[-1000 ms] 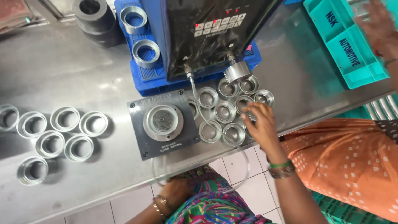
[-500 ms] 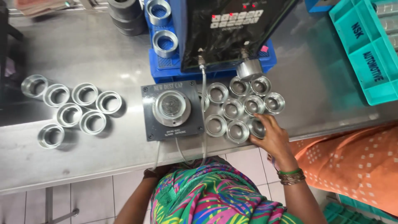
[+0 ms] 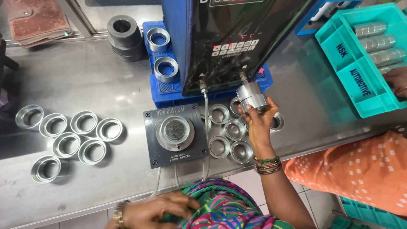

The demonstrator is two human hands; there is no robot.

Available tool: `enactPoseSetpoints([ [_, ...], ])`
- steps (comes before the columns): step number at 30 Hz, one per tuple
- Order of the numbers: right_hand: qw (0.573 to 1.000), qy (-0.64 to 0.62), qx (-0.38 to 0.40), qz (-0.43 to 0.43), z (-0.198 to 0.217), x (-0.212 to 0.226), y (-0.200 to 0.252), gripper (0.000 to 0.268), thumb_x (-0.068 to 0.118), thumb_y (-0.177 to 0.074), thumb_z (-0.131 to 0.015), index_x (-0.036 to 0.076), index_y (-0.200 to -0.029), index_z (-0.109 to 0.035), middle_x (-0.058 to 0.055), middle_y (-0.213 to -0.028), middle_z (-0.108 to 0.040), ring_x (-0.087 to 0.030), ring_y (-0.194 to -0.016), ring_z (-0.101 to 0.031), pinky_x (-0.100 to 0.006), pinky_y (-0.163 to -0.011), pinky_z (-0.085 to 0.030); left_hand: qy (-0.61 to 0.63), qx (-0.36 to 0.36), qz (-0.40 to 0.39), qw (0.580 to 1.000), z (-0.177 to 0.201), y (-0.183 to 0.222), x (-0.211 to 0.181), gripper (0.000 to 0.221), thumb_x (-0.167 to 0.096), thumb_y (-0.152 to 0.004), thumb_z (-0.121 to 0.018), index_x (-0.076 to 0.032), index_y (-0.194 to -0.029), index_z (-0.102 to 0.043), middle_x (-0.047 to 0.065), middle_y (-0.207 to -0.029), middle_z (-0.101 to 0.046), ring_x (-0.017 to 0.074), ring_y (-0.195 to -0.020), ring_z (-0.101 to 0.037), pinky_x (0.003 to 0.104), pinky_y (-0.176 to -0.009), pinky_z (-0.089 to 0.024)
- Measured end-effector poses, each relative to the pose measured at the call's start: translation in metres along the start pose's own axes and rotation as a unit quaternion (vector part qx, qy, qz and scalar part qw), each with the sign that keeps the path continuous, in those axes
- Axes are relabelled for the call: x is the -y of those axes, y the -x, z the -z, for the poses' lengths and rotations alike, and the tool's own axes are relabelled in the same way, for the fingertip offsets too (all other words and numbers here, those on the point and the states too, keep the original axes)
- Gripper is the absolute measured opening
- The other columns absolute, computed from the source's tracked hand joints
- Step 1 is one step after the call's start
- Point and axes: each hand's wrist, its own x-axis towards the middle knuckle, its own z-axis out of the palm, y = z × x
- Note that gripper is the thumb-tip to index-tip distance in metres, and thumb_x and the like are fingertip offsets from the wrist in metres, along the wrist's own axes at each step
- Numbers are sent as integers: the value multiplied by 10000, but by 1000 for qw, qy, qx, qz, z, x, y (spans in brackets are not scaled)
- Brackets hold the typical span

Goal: Placing metal dust caps into a testing machine and organizing them on a workbench.

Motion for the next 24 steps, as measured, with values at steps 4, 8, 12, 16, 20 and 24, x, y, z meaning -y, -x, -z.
enactPoseSetpoints([
  [4, 999, 18, 22, 25, 0, -1, -3, 688, 12, -947, -688, 133, -1421, -204, -192, -1441, -412, -303, -1130, -647, -442, -926, -617, 22, -89, -31, 995, 10, 33, 46, 182, -102, -983, -567, -47, -1064, -721, 109, -1108, -720, 271, -1107, -679, 459, -1024, -502],
  [8, 999, -23, -18, -32, -22, 15, -2, 668, 76, -915, -690, 156, -1386, -223, -208, -1358, -482, -313, -1036, -673, -412, -857, -632, -1, -345, 37, 938, 26, 28, 45, 90, -128, -976, -651, -43, -962, -678, 121, -1029, -700, 259, -1015, -663, 396, -899, -538],
  [12, 956, -244, 23, -162, -2, 13, -14, 530, 250, -985, -698, 24, -1345, -382, -279, -1230, -554, -363, -1017, -689, -367, -820, -638, -231, -479, 115, 839, 33, -26, 43, 219, -219, -948, -687, -39, -1072, -678, 99, -1121, -647, 216, -1009, -614, 350, -897, -502],
  [16, 945, -265, 6, -193, -2, 3, -20, 526, 322, -959, -709, -13, -1297, -483, -182, -1153, -606, -283, -968, -685, -330, -820, -648, -284, -494, 103, 815, 36, -49, 67, 395, -307, -917, -747, -65, -1210, -638, 119, -1265, -522, 282, -1210, -531, 413, -1010, -457],
  [20, 955, -264, -3, -133, -8, -8, -16, 520, 334, -974, -720, 8, -1294, -471, -134, -1157, -607, -238, -962, -676, -323, -838, -641, -369, -463, 156, 791, 38, -56, 72, 474, -427, -873, -752, -116, -1218, -654, 104, -1278, -543, 319, -1218, -523, 471, -1035, -383],
  [24, 966, -228, -20, -122, -17, 4, -11, 534, 368, -981, -706, -13, -1285, -488, -169, -1141, -609, -268, -953, -682, -350, -832, -640, -355, -460, 175, 795, 38, -58, 70, 500, -486, -878, -720, -128, -1220, -647, 95, -1279, -545, 300, -1194, -534, 451, -1001, -398],
])
